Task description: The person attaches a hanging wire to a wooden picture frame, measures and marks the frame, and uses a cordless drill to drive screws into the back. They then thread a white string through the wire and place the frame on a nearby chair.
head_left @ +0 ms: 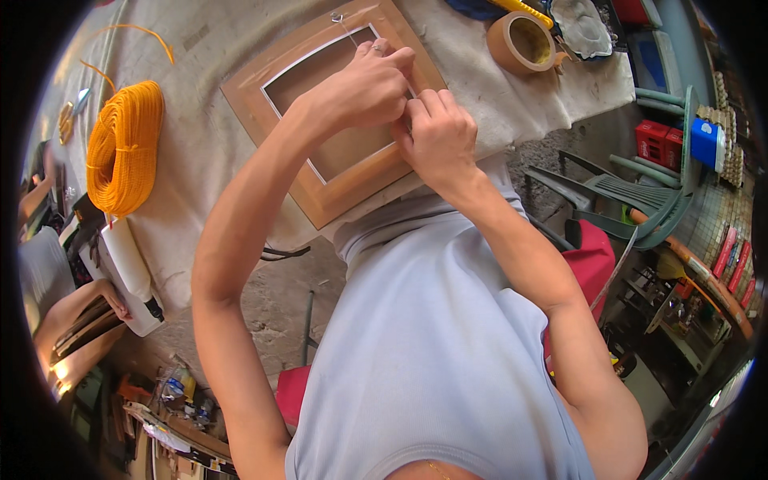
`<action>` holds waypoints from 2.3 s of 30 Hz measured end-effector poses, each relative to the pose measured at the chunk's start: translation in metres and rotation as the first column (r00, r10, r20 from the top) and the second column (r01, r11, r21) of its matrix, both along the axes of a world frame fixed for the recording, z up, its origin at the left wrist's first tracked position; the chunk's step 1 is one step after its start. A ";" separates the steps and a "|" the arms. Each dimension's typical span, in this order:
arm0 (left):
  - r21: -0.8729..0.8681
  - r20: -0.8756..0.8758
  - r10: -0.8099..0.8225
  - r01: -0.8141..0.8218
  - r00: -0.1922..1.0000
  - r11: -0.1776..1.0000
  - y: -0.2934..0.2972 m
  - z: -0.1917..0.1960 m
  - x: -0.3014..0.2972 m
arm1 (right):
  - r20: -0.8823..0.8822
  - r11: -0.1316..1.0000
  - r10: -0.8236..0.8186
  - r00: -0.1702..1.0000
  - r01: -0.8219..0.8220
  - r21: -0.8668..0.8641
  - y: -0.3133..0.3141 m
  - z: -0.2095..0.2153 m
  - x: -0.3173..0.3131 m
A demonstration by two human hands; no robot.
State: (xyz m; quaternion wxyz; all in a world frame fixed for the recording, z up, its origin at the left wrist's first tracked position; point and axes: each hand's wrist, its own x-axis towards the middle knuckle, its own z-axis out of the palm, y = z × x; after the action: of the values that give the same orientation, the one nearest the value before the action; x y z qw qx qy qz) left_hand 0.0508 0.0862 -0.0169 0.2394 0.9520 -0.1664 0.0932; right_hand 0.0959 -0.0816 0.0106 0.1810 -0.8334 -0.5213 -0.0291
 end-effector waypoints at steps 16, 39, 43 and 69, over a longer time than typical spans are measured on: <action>-0.286 -0.207 -0.023 -0.038 0.978 0.958 0.014 0.009 -0.011 | -0.721 0.988 -0.136 0.680 0.143 -0.052 -0.011 0.019 0.007; -0.236 -0.166 0.021 -0.060 0.986 0.970 0.009 0.003 -0.010 | -0.661 0.911 0.004 0.750 0.271 0.312 -0.001 0.001 -0.004; -0.200 -0.178 0.068 -0.104 0.982 0.974 0.007 0.002 -0.007 | -0.299 0.916 0.050 0.953 0.076 0.393 0.002 -0.011 -0.012; -0.160 -0.360 0.051 -0.116 0.931 0.980 0.007 0.018 -0.003 | -0.287 0.940 0.233 0.929 -0.139 0.311 0.005 -0.019 0.016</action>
State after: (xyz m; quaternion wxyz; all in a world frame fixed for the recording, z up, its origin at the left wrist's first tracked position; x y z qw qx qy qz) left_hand 0.0473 0.0934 0.0013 0.3455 0.9341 -0.0708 -0.0552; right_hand 0.1115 -0.0768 -0.0085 0.3833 -0.7383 -0.5528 0.0488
